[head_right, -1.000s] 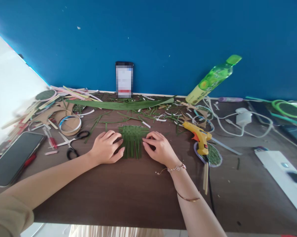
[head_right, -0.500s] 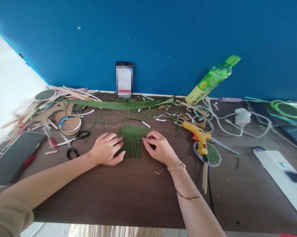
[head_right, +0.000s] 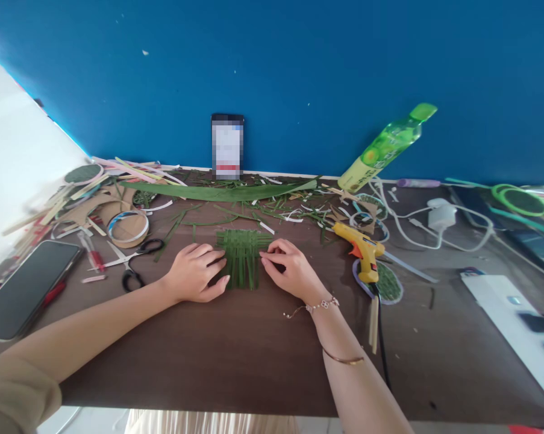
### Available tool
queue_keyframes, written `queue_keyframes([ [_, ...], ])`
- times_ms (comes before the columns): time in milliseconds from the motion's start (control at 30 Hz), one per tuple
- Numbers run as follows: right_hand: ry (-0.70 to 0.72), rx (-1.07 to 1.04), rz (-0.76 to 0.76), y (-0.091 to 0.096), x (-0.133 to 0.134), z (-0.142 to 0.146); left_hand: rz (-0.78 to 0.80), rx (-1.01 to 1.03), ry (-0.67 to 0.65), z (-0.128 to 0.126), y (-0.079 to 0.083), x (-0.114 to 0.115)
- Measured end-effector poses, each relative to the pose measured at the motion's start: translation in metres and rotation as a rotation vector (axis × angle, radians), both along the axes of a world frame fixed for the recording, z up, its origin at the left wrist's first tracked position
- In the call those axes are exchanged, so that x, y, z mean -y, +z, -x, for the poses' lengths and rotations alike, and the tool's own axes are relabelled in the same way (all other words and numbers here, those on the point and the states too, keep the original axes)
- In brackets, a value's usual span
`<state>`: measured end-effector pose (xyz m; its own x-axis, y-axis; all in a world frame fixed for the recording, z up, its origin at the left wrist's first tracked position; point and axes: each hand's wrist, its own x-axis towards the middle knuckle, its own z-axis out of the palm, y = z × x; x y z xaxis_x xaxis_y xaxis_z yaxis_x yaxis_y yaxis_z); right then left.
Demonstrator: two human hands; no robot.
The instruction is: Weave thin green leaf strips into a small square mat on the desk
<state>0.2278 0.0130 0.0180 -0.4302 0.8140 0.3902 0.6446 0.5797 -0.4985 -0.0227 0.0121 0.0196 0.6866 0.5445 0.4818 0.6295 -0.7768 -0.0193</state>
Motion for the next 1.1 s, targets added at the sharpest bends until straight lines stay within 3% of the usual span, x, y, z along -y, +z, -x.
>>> queue_keyframes([
  [1100, -0.003, -0.019, 0.025, -0.0008, -0.0003, -0.0009, 0.108, -0.127, 0.021, 0.0004, 0.0055, 0.0015],
])
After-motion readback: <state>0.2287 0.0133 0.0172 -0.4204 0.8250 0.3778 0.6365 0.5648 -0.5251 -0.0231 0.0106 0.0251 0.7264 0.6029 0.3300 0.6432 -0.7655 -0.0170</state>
